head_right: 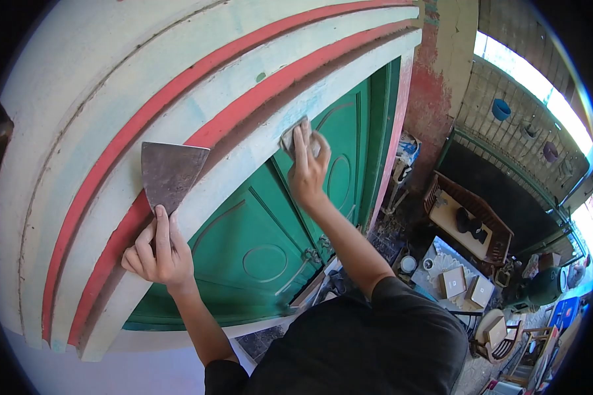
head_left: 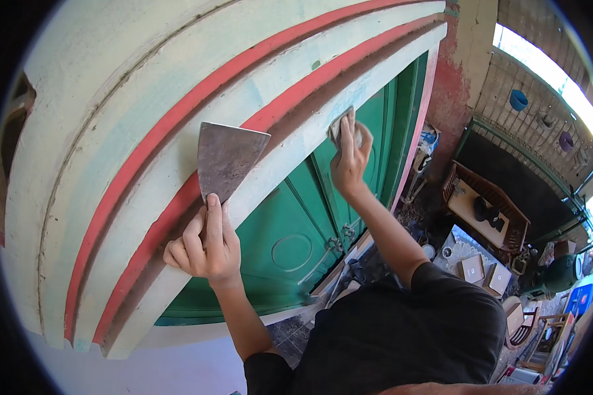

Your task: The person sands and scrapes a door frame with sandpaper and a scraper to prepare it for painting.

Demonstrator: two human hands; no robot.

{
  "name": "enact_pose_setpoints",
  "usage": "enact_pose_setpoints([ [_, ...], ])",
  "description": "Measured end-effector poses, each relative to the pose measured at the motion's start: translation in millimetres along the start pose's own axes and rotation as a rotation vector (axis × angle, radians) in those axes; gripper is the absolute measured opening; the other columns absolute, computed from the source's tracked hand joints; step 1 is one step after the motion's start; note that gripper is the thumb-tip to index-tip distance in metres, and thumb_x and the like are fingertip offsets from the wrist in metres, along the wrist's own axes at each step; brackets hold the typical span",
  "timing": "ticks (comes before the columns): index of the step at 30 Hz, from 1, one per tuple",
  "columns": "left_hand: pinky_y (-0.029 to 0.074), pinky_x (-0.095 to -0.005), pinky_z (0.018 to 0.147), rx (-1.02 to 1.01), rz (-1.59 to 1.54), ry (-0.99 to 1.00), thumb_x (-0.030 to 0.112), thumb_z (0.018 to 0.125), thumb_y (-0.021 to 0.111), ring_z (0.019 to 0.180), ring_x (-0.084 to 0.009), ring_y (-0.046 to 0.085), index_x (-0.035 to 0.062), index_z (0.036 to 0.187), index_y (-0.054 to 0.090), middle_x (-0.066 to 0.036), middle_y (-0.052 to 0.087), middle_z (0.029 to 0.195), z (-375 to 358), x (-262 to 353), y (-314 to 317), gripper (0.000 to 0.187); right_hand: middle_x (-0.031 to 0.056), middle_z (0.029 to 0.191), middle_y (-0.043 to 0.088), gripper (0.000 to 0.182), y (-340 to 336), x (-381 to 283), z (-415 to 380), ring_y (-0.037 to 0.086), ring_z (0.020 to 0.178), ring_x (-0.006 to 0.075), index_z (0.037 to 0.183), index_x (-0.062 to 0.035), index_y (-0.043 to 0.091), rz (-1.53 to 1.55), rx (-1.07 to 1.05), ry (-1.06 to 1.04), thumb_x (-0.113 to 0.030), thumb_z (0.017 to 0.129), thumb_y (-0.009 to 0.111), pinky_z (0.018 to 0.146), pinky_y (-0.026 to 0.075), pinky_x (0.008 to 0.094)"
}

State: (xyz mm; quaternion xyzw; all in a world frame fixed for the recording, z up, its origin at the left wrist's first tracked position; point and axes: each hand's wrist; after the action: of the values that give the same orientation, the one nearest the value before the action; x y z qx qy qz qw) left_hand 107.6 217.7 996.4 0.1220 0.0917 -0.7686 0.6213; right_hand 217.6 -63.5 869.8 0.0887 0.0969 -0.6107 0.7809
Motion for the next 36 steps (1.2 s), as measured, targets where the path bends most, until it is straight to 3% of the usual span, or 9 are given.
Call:
enact_pose_setpoints([
  [2,0.034,-0.0357,0.074,-0.003,-0.007,0.012,0.029,0.088,0.085,0.075,-0.0171,0.047,0.0204,0.111,0.085,0.009,0.071,0.089,2,0,0,0.024,0.0257,0.148,0.060,0.068,0,21,22,0.060,0.120,0.0429,0.147,0.0053,0.056,-0.055,-0.001,0.041,0.018,0.081,0.057,0.106,0.045,0.0481],
  [7,0.034,-0.0359,0.075,0.005,0.013,-0.004,0.035,0.088,0.085,0.073,-0.0163,0.045,0.0250,0.112,0.084,0.011,0.072,0.090,-2,-1,2,0.026,0.0250,0.148,0.060,0.066,2,-2,34,0.063,0.115,0.0428,0.145,0.0074,0.058,0.007,0.025,0.236,0.017,0.080,0.058,0.103,0.048,0.0458],
  [11,0.034,-0.0359,0.075,-0.010,0.003,-0.015,0.034,0.089,0.085,0.073,-0.0165,0.045,0.0245,0.112,0.084,0.010,0.072,0.090,-1,1,0,0.026,0.0248,0.148,0.060,0.064,-13,-31,-2,0.063,0.112,0.0427,0.142,0.0074,0.061,-0.001,-0.050,0.112,0.017,0.079,0.057,0.097,0.052,0.0467],
  [13,0.034,-0.0360,0.075,-0.009,-0.009,-0.010,0.033,0.089,0.085,0.073,-0.0167,0.045,0.0244,0.112,0.084,0.010,0.072,0.090,0,1,1,0.025,0.0251,0.147,0.061,0.066,-9,-4,20,0.063,0.112,0.0429,0.144,0.0066,0.059,-0.019,-0.033,0.086,0.016,0.078,0.057,0.098,0.051,0.0467],
  [18,0.036,-0.0368,0.074,-0.038,-0.040,-0.002,0.028,0.090,0.085,0.075,-0.0188,0.048,0.0199,0.114,0.084,0.007,0.072,0.090,5,1,-5,0.025,0.0236,0.147,0.062,0.068,-4,9,58,0.063,0.113,0.0410,0.148,0.0041,0.056,-0.095,-0.078,0.343,0.012,0.081,0.058,0.101,0.049,0.0466],
  [21,0.036,-0.0371,0.074,-0.025,-0.041,-0.004,0.027,0.090,0.084,0.075,-0.0189,0.047,0.0200,0.114,0.084,0.007,0.071,0.090,4,2,-3,0.025,0.0221,0.148,0.062,0.071,-17,-35,13,0.060,0.114,0.0403,0.149,0.0035,0.055,-0.008,-0.030,0.135,0.015,0.079,0.058,0.102,0.048,0.0465],
  [24,0.036,-0.0372,0.074,-0.042,-0.049,-0.004,0.028,0.090,0.084,0.076,-0.0190,0.048,0.0203,0.114,0.084,0.007,0.072,0.090,3,0,-4,0.025,0.0223,0.147,0.062,0.072,-19,-33,-2,0.058,0.115,0.0407,0.150,0.0033,0.054,-0.045,-0.089,0.089,0.016,0.079,0.057,0.104,0.047,0.0465],
  [30,0.034,-0.0370,0.074,-0.054,-0.082,-0.031,0.032,0.091,0.084,0.073,-0.0172,0.045,0.0252,0.114,0.084,0.009,0.072,0.091,4,0,-5,0.024,0.0251,0.146,0.062,0.071,-21,26,77,0.059,0.115,0.0415,0.151,0.0047,0.052,-0.199,-0.168,0.241,0.015,0.081,0.052,0.106,0.046,0.0463],
  [36,0.034,-0.0374,0.075,-0.053,-0.089,-0.038,0.033,0.091,0.083,0.074,-0.0169,0.045,0.0259,0.115,0.083,0.010,0.072,0.092,4,0,-4,0.024,0.0234,0.148,0.061,0.071,-40,-54,27,0.057,0.121,0.0404,0.151,0.0050,0.051,-0.088,-0.226,0.156,0.014,0.081,0.053,0.099,0.047,0.0489],
])
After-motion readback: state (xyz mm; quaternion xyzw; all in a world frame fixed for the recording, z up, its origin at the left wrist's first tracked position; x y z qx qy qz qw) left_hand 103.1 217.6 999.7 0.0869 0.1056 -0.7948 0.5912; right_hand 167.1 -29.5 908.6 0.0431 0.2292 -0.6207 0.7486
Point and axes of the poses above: each hand's wrist, its own z-axis towards the middle knuckle, its own y-axis out of the palm, x = y × z
